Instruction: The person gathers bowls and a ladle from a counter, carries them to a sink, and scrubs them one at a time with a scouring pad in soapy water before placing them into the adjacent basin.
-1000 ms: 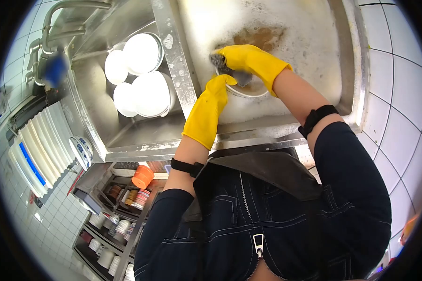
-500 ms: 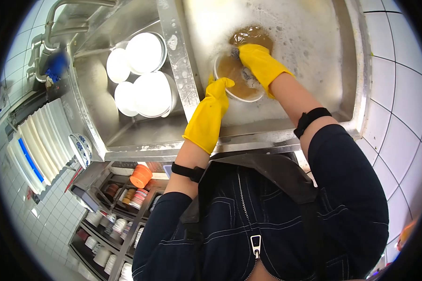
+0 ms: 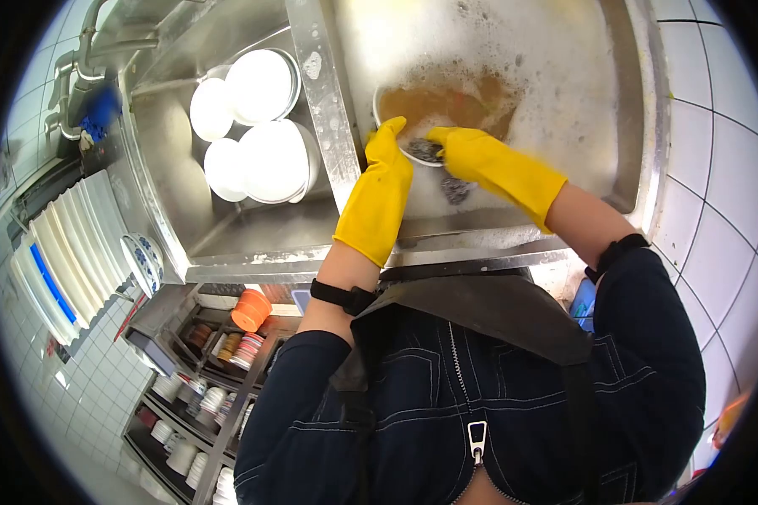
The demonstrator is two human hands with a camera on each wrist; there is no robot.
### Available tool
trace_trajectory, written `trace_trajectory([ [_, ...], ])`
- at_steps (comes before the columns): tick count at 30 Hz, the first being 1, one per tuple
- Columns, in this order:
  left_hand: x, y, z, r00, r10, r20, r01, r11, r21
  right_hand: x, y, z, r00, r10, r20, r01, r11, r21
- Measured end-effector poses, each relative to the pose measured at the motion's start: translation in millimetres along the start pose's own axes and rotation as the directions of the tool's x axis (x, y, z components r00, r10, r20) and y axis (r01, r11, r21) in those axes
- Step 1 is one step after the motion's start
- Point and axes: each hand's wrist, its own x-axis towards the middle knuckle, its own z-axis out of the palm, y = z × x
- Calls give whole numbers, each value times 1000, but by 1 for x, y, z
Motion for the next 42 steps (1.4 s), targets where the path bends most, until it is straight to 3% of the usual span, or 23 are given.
trace_trajectory([
  [2, -1, -5, 0, 998, 7, 66, 2, 990, -140, 1, -23, 8, 981, 131, -146, -90, 962, 256],
  [5, -8, 1, -1, 996, -69, 55, 76, 988, -134, -9, -46, -8, 963, 265, -51, -211, 859, 467],
  [7, -13, -2, 2, 999, 37, 11, -37, 999, 16, 5, -20, 4, 961, 277, 9, -254, 865, 432],
  [9, -18, -1, 3, 989, 147, -16, -143, 976, 167, 44, 29, 43, 991, 33, -127, -38, 998, -41],
  [10, -21, 0, 2, 984, 157, 88, -167, 979, 120, 51, 30, 39, 975, 186, -121, -196, 978, -77],
  [11, -23, 1, 0, 967, 169, 189, -185, 980, 70, 64, 31, 31, 976, 184, -117, -194, 978, -81],
  [13, -28, 2, 1, 944, 181, 275, -192, 981, 12, 91, 36, 22, 871, 465, 161, -459, 885, -77],
  [14, -30, 3, 2, 912, 197, 360, -194, 980, -44, 94, 35, 26, 872, 463, 162, -456, 887, -81],
  [15, -29, 5, 1, 913, 200, 357, -197, 979, -46, 95, 32, 30, 894, 420, -156, -398, 904, 154],
  [16, -30, 7, 0, 902, 136, 409, -147, 989, -4, 95, 29, 33, 792, 404, -458, -256, 900, 352],
  [17, -31, 8, -2, 887, 67, 457, -96, 995, 40, 99, 26, 31, 795, 402, -453, -256, 901, 350],
  [19, -32, 7, 1, 873, 108, 476, -118, 993, -8, 112, 29, 28, 908, 354, -223, -69, 652, 755],
  [23, -15, 6, 4, 869, 107, 483, -95, 994, -50, 89, 25, 38, 963, 64, -261, 177, 580, 795],
  [25, -21, 14, 7, 875, 127, 467, -79, 990, -119, 53, 12, 18, 998, -59, 23, 24, 683, 730],
  [26, -28, 22, 9, 904, 89, 418, -91, 996, -14, 42, 13, 7, 998, -56, 21, 23, 684, 729],
  [27, -31, 24, 10, 930, 54, 364, -94, 991, 93, 28, 20, -2, 996, -83, 21, 67, 908, 413],
  [28, -20, 17, 7, 876, 140, 461, -158, 988, 0, 22, 24, -6, 993, -111, 33, 110, 993, 36],
  [31, -22, 16, 5, 871, 72, 486, -117, 991, 63, 50, 42, 10, 979, 74, -188, -95, 990, -107],
  [32, -25, 16, 6, 869, 73, 490, -120, 991, 66, 62, 40, 14, 840, 271, -470, -203, 961, 190],
  [35, -33, 18, 9, 841, 84, 535, -121, 992, 35, 45, 22, -10, 880, 316, -355, -138, 884, 447],
  [39, -35, 21, 11, 818, 74, 570, -132, 990, 60, 88, 25, 1, 886, 227, -403, 17, 854, 520],
  [41, -30, 21, 13, 826, 74, 559, -128, 990, 59, 102, 26, 17, 926, 281, -251, 149, 338, 929],
  [42, -27, 22, 11, 816, 83, 572, -134, 990, 47, 96, 27, 17, 919, -41, -391, 372, 415, 830],
])
